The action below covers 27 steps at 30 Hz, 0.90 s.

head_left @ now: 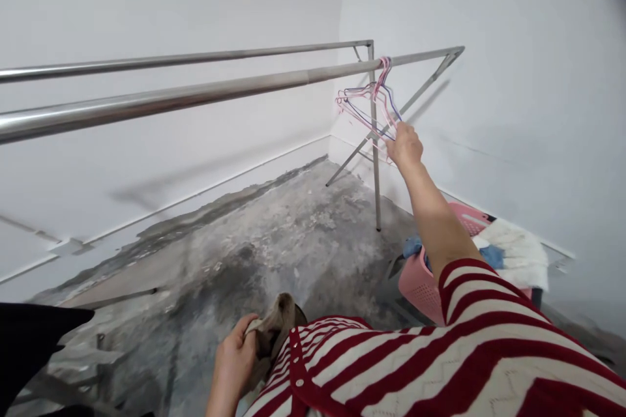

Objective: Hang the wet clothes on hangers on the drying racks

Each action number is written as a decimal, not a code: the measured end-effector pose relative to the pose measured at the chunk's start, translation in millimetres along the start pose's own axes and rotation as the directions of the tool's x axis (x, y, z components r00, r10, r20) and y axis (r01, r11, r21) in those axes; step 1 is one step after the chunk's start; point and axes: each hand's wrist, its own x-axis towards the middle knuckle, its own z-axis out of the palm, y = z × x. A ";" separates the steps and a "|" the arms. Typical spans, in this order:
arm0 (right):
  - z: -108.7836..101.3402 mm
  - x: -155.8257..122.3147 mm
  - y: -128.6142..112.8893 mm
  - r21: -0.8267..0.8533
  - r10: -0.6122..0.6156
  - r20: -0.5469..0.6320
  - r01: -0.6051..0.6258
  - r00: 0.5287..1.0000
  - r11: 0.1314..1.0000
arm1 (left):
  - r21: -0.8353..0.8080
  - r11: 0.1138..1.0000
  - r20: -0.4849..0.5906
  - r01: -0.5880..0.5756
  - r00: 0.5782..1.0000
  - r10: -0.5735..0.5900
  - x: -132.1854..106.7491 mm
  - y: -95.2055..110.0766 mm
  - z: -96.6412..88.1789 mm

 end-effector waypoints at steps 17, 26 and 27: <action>17.9 22.2 -11.4 0.293 0.092 -0.099 -0.059 0.991 0.954 | 0.103 0.992 -0.125 0.079 0.990 -0.066 -14.7 0.1 -19.3; 56.8 -159.6 -24.8 0.863 0.033 0.122 -0.122 0.992 0.490 | 0.197 0.973 -0.299 0.118 0.953 -0.055 1.3 7.7 -59.8; 58.4 -173.0 -27.7 0.877 -0.004 0.157 -0.137 0.988 0.460 | 0.192 0.975 -0.312 0.108 0.949 -0.043 2.9 14.4 -65.1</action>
